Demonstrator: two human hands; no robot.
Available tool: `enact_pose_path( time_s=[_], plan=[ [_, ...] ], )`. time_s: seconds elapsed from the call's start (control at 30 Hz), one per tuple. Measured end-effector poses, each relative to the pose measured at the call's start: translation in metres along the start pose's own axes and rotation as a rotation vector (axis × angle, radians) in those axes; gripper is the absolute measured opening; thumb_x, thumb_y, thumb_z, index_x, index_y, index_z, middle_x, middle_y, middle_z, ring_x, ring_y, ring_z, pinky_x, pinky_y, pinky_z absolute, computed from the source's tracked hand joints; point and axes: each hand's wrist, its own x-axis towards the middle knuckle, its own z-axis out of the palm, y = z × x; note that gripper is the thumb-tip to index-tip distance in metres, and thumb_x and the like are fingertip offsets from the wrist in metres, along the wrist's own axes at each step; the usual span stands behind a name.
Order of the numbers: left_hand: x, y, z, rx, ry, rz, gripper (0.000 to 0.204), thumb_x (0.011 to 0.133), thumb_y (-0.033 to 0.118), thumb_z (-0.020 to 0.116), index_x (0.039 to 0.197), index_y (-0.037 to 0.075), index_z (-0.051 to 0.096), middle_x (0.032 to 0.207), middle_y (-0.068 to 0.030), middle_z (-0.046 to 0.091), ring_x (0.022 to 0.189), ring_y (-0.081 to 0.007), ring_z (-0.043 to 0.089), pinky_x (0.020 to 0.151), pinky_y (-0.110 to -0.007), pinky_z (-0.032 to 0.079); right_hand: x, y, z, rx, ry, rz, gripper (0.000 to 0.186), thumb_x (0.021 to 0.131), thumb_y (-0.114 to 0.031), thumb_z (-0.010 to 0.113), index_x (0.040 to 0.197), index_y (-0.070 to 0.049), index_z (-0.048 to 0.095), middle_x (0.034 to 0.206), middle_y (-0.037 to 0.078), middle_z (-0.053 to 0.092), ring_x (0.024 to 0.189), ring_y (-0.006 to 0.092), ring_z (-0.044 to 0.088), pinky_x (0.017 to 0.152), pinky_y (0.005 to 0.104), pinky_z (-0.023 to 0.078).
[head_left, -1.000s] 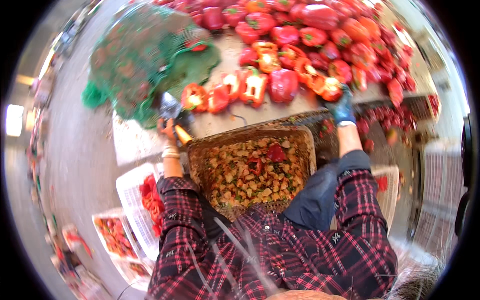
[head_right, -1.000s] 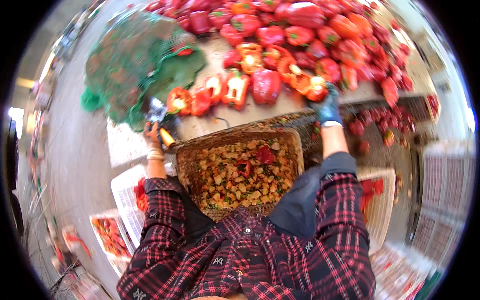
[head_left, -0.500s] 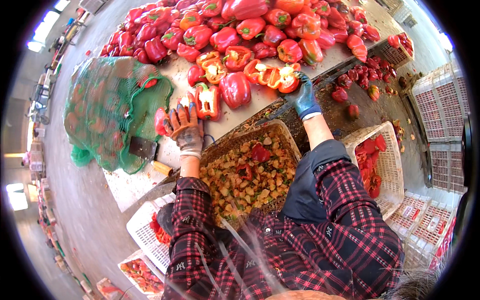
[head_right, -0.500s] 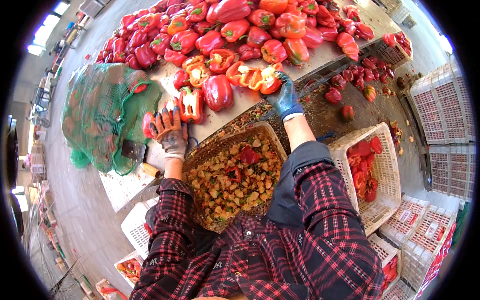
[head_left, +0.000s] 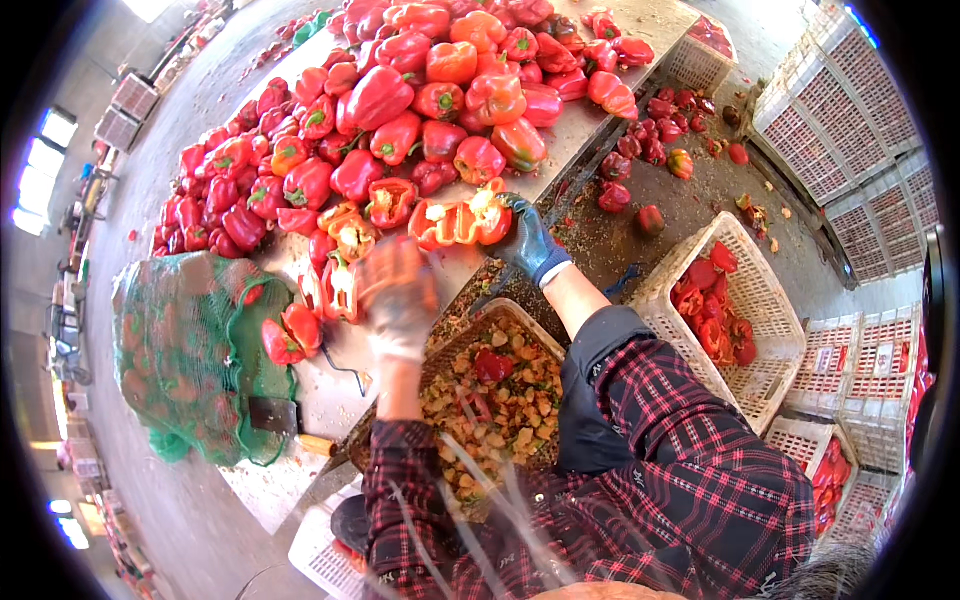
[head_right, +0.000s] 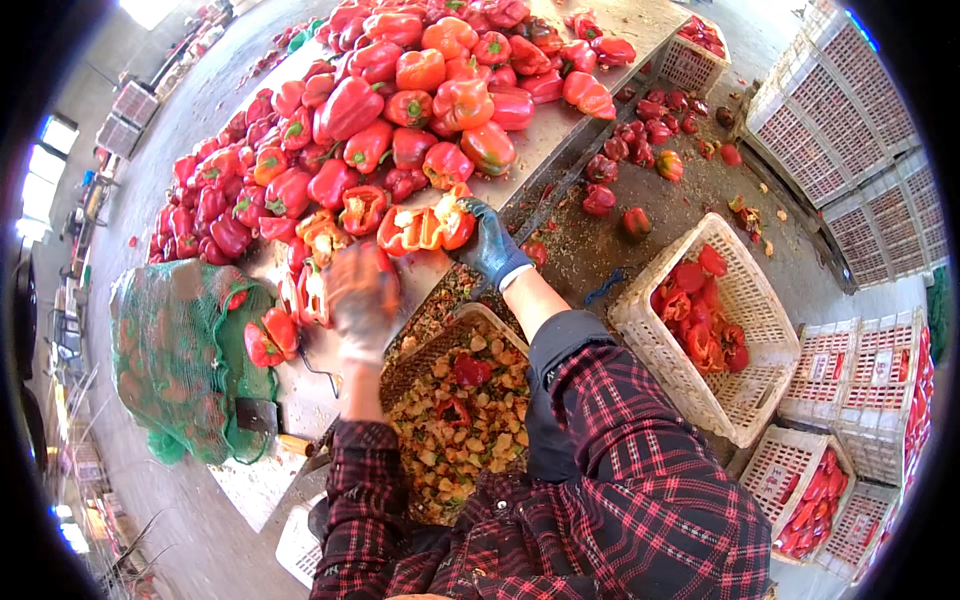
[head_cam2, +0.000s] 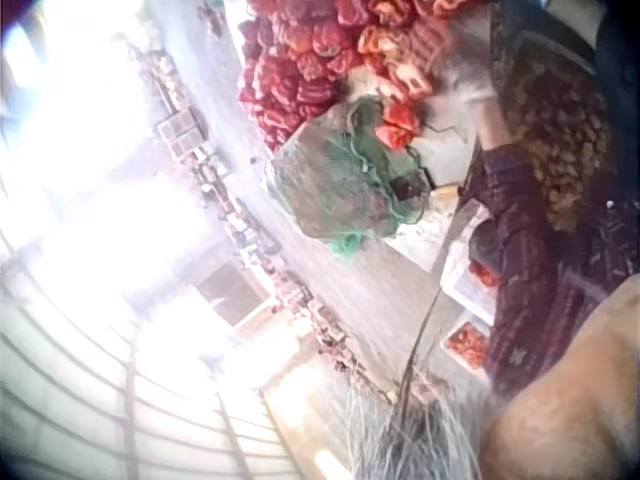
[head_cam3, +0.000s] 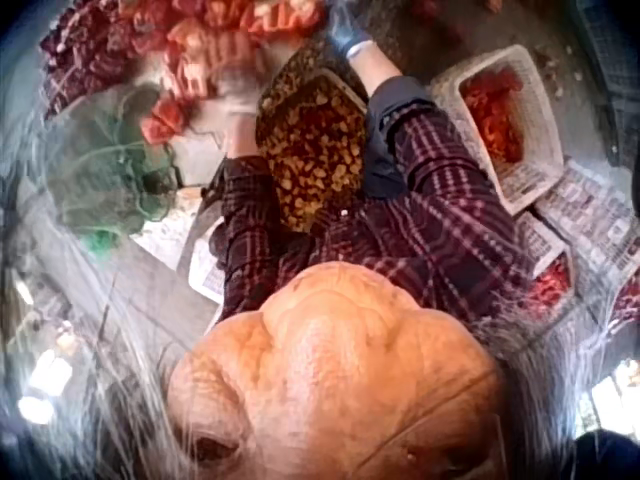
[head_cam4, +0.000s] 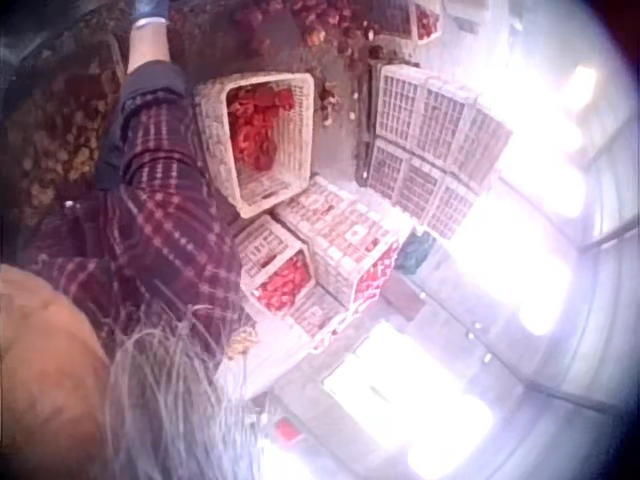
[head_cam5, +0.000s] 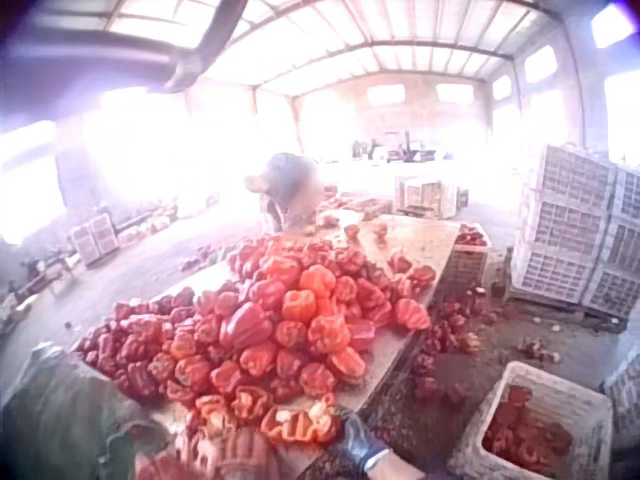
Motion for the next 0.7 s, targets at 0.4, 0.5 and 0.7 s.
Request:
enact_pose_path(
  time_s=[0.4,0.5,0.7],
  plan=[
    [0.046,0.0,0.062,-0.181,-0.137,0.369,0.044,0.08,0.016,0.057,0.125,0.014,0.058,0.107,-0.0097,0.065,0.105,-0.0269,0.059,0.098,-0.045,0.042,-0.012,-0.016,0.032,0.362,0.149,0.275,0.039,0.085,-0.023,0.052,0.117,-0.001,0.056,0.115,0.015,0.062,0.106,0.0294,0.06,0.098,0.0427,0.045],
    [0.057,0.019,0.075,-0.115,-0.164,0.399,0.038,0.083,0.016,0.053,0.12,0.015,0.06,0.109,-0.0083,0.064,0.107,-0.0248,0.058,0.097,-0.047,0.041,-0.003,-0.013,-0.013,0.611,0.093,0.359,0.037,0.084,-0.022,0.053,0.115,-0.002,0.057,0.113,0.014,0.063,0.102,0.0289,0.062,0.095,0.0416,0.048],
    [0.041,0.011,0.061,-0.24,-0.184,0.149,0.023,0.084,0.016,0.052,0.103,0.008,0.062,0.099,-0.0126,0.063,0.097,-0.031,0.059,0.086,-0.045,0.046,-0.05,-0.034,0.029,0.66,0.012,0.387,0.041,0.085,-0.029,0.057,0.117,-0.004,0.056,0.117,0.012,0.063,0.106,0.0265,0.06,0.097,0.0436,0.046]
  ],
)
